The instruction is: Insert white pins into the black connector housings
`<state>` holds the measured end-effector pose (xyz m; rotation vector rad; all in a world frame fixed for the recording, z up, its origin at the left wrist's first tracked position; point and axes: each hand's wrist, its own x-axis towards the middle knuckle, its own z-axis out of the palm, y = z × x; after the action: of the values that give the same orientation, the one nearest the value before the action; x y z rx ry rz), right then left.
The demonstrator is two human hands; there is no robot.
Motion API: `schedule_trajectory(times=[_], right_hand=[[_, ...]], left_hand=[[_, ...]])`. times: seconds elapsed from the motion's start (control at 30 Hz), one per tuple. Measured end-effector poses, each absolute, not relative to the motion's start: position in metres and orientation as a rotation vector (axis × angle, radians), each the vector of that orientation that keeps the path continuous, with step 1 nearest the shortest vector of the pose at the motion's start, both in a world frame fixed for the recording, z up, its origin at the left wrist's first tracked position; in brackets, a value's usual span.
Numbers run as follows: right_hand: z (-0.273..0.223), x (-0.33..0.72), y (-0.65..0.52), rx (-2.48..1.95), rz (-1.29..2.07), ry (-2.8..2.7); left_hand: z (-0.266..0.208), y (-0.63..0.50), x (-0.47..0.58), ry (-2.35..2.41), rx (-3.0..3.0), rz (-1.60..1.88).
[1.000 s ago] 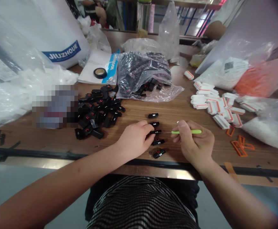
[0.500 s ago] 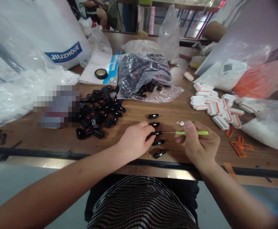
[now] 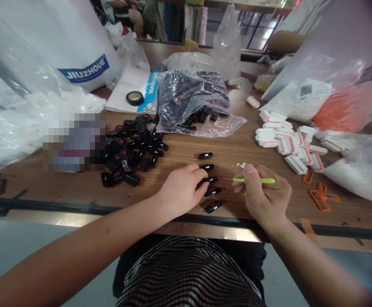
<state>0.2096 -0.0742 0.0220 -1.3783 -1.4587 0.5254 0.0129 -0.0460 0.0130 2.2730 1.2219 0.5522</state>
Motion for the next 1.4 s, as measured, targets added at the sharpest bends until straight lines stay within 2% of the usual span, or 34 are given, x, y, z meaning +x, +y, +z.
schedule_trajectory(times=[0.4,1.1,1.27,1.4], right_hand=[[0.02,0.21,-0.076,-1.374,0.505,-1.404],[0.031,0.209,-0.07,-1.465,0.439,-1.653],[0.039,0.209,-0.065,-1.442,0.549,-1.703],[0.041,0.213,-0.057,-1.388,0.637,-1.492]], left_hand=[[0.012,-0.046,0.014,1.233,2.268,0.544],[0.014,-0.044,0.013,1.208,2.278,0.553],[0.014,-0.045,0.013,1.207,2.277,0.575],[0.014,-0.047,0.015,1.231,2.268,0.542]])
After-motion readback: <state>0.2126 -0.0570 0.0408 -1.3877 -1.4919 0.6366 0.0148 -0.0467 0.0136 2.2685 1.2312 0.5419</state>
